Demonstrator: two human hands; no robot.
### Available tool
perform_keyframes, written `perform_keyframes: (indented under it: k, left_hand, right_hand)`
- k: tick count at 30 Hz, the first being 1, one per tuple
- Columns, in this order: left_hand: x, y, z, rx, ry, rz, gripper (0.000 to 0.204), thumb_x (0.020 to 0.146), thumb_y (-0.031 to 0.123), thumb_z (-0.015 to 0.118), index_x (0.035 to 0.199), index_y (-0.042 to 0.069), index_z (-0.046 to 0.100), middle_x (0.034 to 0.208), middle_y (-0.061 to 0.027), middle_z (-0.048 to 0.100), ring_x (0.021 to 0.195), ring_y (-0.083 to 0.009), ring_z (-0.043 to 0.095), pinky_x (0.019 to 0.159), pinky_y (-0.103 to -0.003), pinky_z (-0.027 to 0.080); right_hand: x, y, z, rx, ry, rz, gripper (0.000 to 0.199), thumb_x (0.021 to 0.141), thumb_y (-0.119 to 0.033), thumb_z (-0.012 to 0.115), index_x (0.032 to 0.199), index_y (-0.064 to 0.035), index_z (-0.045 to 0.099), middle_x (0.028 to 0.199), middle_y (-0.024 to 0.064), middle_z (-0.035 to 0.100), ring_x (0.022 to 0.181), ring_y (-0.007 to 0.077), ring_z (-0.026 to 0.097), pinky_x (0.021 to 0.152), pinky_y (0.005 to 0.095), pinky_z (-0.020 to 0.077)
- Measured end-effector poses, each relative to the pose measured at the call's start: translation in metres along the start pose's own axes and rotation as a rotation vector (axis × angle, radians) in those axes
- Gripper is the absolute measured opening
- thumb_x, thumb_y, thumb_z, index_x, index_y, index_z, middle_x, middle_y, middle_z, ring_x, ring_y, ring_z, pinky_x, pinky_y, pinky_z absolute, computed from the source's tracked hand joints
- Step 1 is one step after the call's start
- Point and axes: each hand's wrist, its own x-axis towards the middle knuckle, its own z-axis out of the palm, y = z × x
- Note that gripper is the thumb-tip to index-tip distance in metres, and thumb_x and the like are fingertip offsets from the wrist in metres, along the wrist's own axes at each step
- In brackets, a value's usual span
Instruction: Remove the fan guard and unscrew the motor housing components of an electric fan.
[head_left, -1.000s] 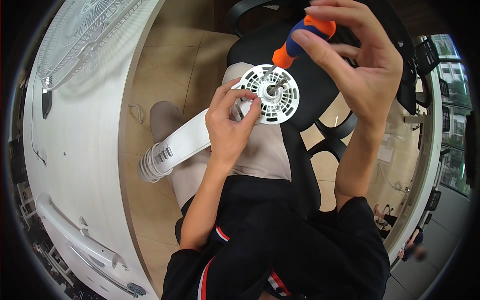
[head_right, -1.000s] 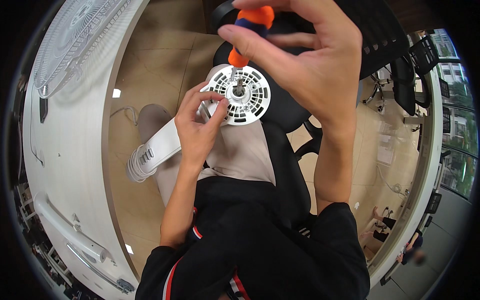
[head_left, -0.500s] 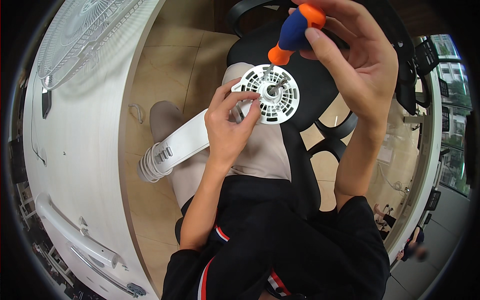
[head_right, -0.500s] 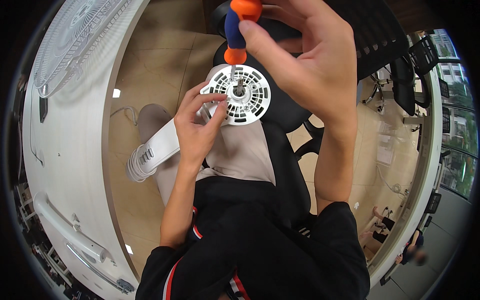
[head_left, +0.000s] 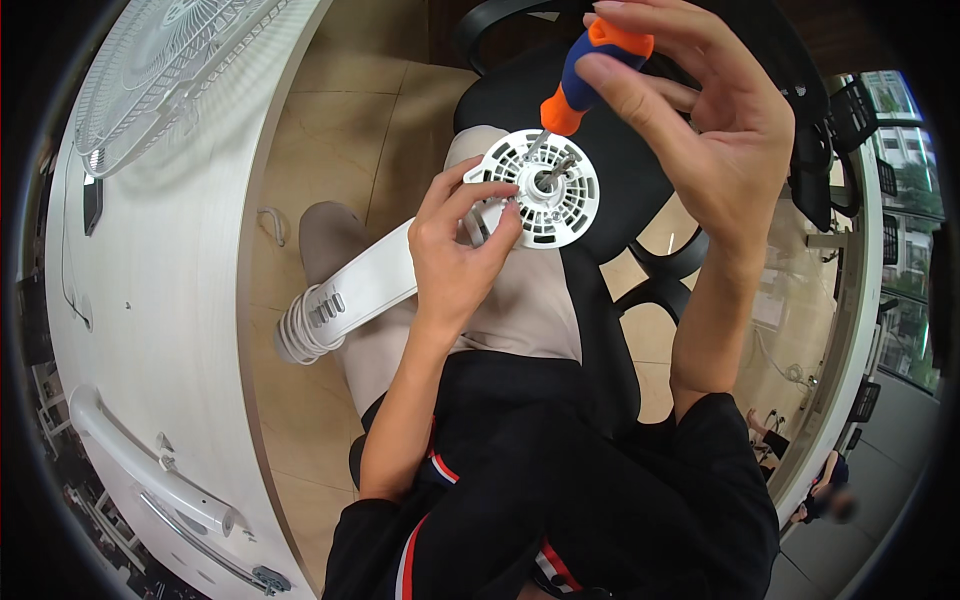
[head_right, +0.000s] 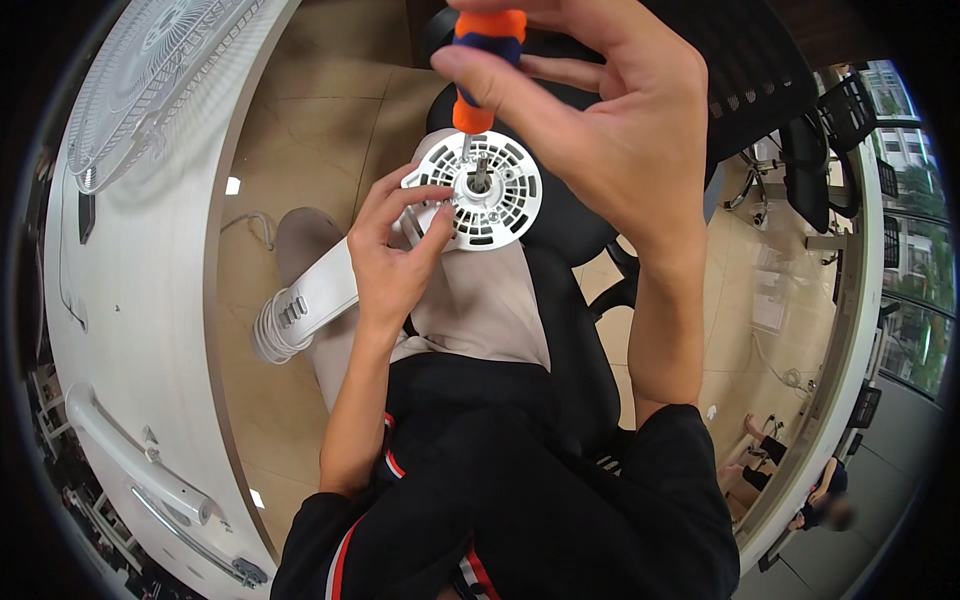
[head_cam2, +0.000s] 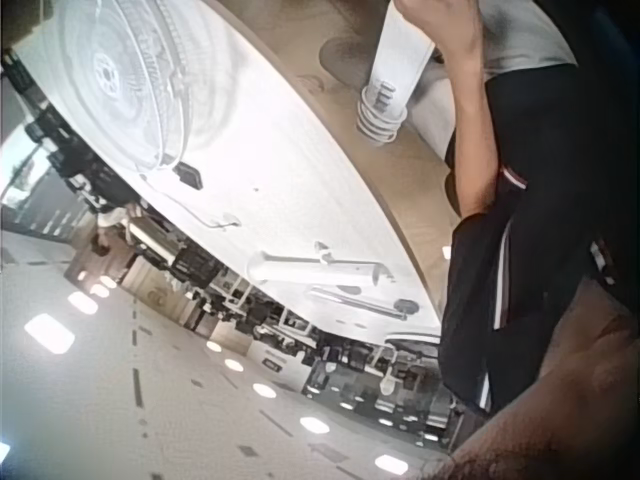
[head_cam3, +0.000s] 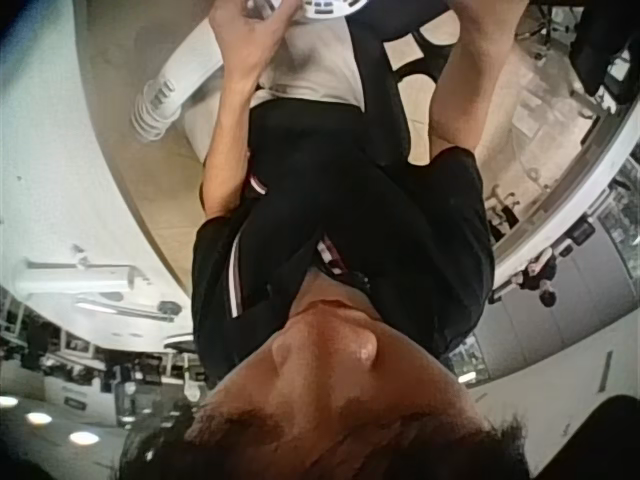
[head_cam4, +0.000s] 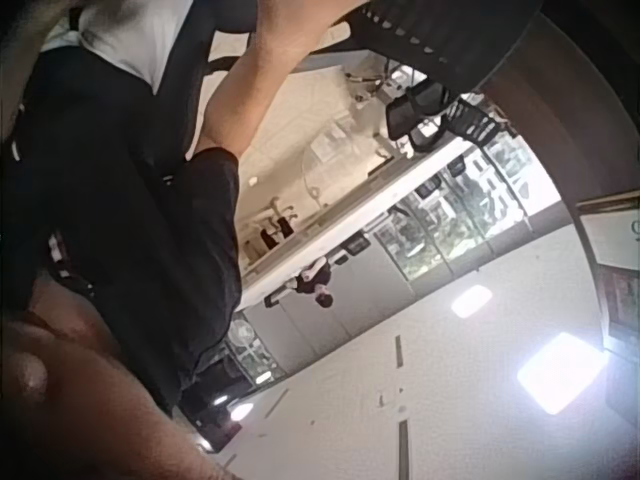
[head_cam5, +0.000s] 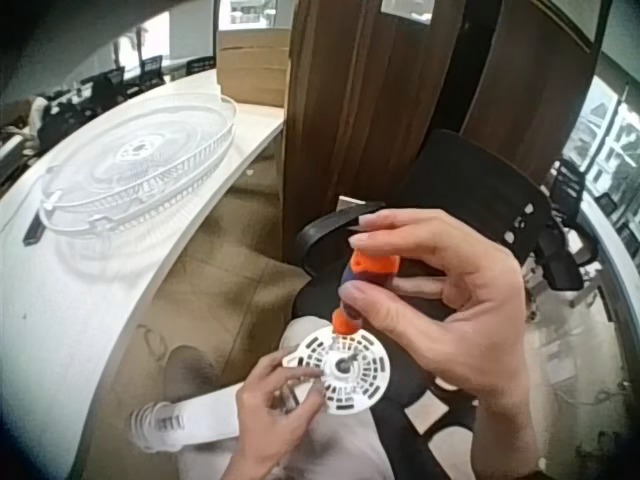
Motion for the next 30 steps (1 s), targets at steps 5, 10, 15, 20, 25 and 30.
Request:
perform_keyframes:
  k: [5, 10, 15, 20, 25, 30]
  left_hand:
    - [0.001, 0.005, 0.000, -0.019, -0.006, -0.084, 0.017, 0.081, 0.009, 0.081, 0.097, 0.005, 0.078, 0.124, -0.0146, 0.070, 0.103, -0.0220, 0.072, 0.073, -0.033, 0.055]
    - [0.002, 0.008, 0.000, 0.001, -0.001, -0.003, 0.016, 0.082, 0.009, 0.081, 0.097, 0.005, 0.079, 0.125, -0.0146, 0.070, 0.106, -0.0224, 0.072, 0.074, -0.033, 0.055]
    - [0.000, 0.000, -0.001, 0.003, -0.022, -0.012, 0.019, 0.082, 0.009, 0.081, 0.101, 0.005, 0.078, 0.125, -0.0149, 0.070, 0.109, -0.0232, 0.071, 0.078, -0.034, 0.056]
    - [0.001, 0.007, 0.001, -0.046, 0.008, -0.083, 0.018, 0.083, 0.009, 0.080, 0.101, 0.005, 0.078, 0.125, -0.0149, 0.070, 0.108, -0.0232, 0.071, 0.077, -0.033, 0.056]
    - [0.000, 0.003, 0.001, -0.065, -0.002, -0.066, 0.015, 0.084, 0.012, 0.082, 0.097, 0.005, 0.078, 0.124, -0.0144, 0.070, 0.106, -0.0224, 0.071, 0.075, -0.032, 0.055]
    - [0.000, 0.003, -0.001, -0.013, 0.002, -0.068, 0.018, 0.083, 0.011, 0.082, 0.100, 0.006, 0.079, 0.124, -0.0130, 0.071, 0.104, -0.0221, 0.071, 0.075, -0.032, 0.055]
  right_hand:
    - [0.007, -0.010, 0.001, 0.181, -0.016, 0.068, 0.025, 0.090, -0.002, 0.077, 0.114, 0.0044, 0.071, 0.113, 0.0173, 0.072, 0.099, 0.0207, 0.075, 0.084, 0.0298, 0.0653]
    - [0.004, -0.023, 0.007, -0.096, 0.008, -0.004, 0.022, 0.091, 0.001, 0.071, 0.112, 0.0050, 0.072, 0.110, 0.0165, 0.073, 0.096, 0.0206, 0.076, 0.081, 0.0304, 0.0657]
    - [0.002, -0.010, 0.007, -0.156, 0.040, -0.108, 0.023, 0.089, -0.001, 0.075, 0.112, 0.0047, 0.072, 0.107, 0.0164, 0.073, 0.094, 0.0199, 0.076, 0.075, 0.0288, 0.0664]
    - [0.018, 0.009, -0.003, -0.289, -0.036, -0.442, 0.028, 0.086, -0.003, 0.082, 0.112, 0.0033, 0.072, 0.105, 0.0142, 0.074, 0.092, 0.0197, 0.076, 0.078, 0.0279, 0.0655]
    - [0.005, -0.005, 0.000, -0.161, -0.006, -0.082, 0.027, 0.087, -0.003, 0.081, 0.112, 0.0023, 0.072, 0.117, 0.0178, 0.071, 0.101, 0.0198, 0.074, 0.088, 0.0326, 0.0631]
    - [0.006, -0.007, 0.010, -0.102, 0.063, 0.066, 0.024, 0.091, -0.001, 0.077, 0.115, 0.0027, 0.071, 0.119, 0.0181, 0.070, 0.101, 0.0216, 0.074, 0.093, 0.0326, 0.0611]
